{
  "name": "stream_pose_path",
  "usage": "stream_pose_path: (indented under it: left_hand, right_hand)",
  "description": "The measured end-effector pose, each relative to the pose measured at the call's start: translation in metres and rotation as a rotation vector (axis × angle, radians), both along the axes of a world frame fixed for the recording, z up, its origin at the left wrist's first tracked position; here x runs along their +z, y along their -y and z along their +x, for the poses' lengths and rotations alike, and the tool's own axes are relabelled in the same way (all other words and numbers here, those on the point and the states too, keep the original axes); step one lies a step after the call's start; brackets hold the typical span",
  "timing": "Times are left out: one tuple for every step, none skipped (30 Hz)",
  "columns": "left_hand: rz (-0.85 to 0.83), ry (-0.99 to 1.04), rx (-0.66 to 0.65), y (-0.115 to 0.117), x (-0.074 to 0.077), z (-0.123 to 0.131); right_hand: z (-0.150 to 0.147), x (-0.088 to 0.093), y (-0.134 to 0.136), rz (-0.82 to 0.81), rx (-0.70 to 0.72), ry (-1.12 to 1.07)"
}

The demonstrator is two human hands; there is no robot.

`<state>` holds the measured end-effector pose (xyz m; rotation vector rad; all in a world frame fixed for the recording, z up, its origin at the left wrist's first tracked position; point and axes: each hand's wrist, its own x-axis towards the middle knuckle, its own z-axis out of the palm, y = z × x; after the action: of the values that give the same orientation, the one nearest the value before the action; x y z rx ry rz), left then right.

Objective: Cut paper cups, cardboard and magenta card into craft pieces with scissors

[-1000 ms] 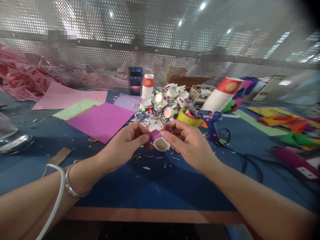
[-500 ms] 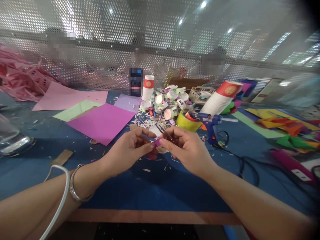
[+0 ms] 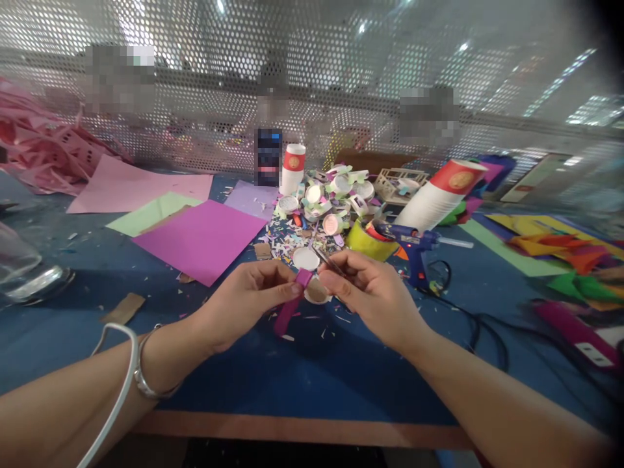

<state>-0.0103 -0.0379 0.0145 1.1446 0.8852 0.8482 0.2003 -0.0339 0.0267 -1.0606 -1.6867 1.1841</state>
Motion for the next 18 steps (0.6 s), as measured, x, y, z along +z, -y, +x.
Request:
stream_pose_path:
  left_hand:
    - [-0.045,0.033,0.014,0.0,0.0,0.0]
    - [-0.079,0.065,0.029,0.0,-0.001,0.001]
    - [-0.102,0.092,0.044,0.0,-0.001,0.001]
    - [-0.117,0.114,0.056,0.001,-0.001,0.002]
    - [-0.125,0.134,0.065,0.001,-0.002,0.003]
    - [-0.131,0.154,0.07,0.002,-0.002,0.003]
    - [-0.136,0.172,0.075,0.002,-0.002,0.004]
    - [-0.141,0.189,0.08,0.003,-0.002,0.004]
    - [-0.145,0.204,0.086,0.003,-0.002,0.005]
    - [-0.148,0.218,0.092,0.004,-0.002,0.005]
    - [-0.151,0.229,0.099,0.004,-0.003,0.005]
    - [-0.152,0.238,0.105,0.005,-0.003,0.005]
    - [-0.152,0.248,0.109,0.005,-0.003,0.006]
    - [-0.153,0.256,0.112,0.006,-0.004,0.006]
    - [-0.154,0.264,0.111,0.006,-0.004,0.006]
    - [-0.155,0.27,0.107,0.006,-0.004,0.007]
    - [-0.157,0.274,0.103,0.007,-0.005,0.007]
    - [-0.161,0.277,0.1,0.007,-0.005,0.008]
  right_hand:
    - [0.001,0.0,-0.001,-0.014,0.009,-0.028]
    - [0.001,0.0,-0.002,-0.027,0.017,-0.047]
    - [0.002,0.0,-0.002,-0.036,0.021,-0.06]
    - [0.002,-0.001,-0.002,-0.042,0.024,-0.065]
    - [0.002,-0.001,-0.002,-0.047,0.025,-0.062]
    - [0.001,-0.001,-0.001,-0.051,0.026,-0.057]
    - [0.0,-0.001,-0.001,-0.052,0.029,-0.05]
    - [-0.001,-0.001,0.0,-0.052,0.033,-0.042]
    - [-0.002,-0.001,0.0,-0.053,0.037,-0.031]
    - [-0.004,0.0,0.0,-0.054,0.04,-0.017]
    - [-0.005,0.0,0.0,-0.055,0.042,-0.002]
    - [-0.006,0.0,0.001,-0.055,0.042,0.013]
    - [-0.007,0.0,0.001,-0.053,0.042,0.028]
    - [-0.009,0.001,0.001,-0.049,0.039,0.041]
    - [-0.01,0.001,0.001,-0.042,0.036,0.052]
    - [-0.011,0.002,0.001,-0.034,0.032,0.058]
    - [-0.012,0.002,0.001,-0.026,0.026,0.062]
    - [-0.013,0.002,0.002,-0.019,0.022,0.065]
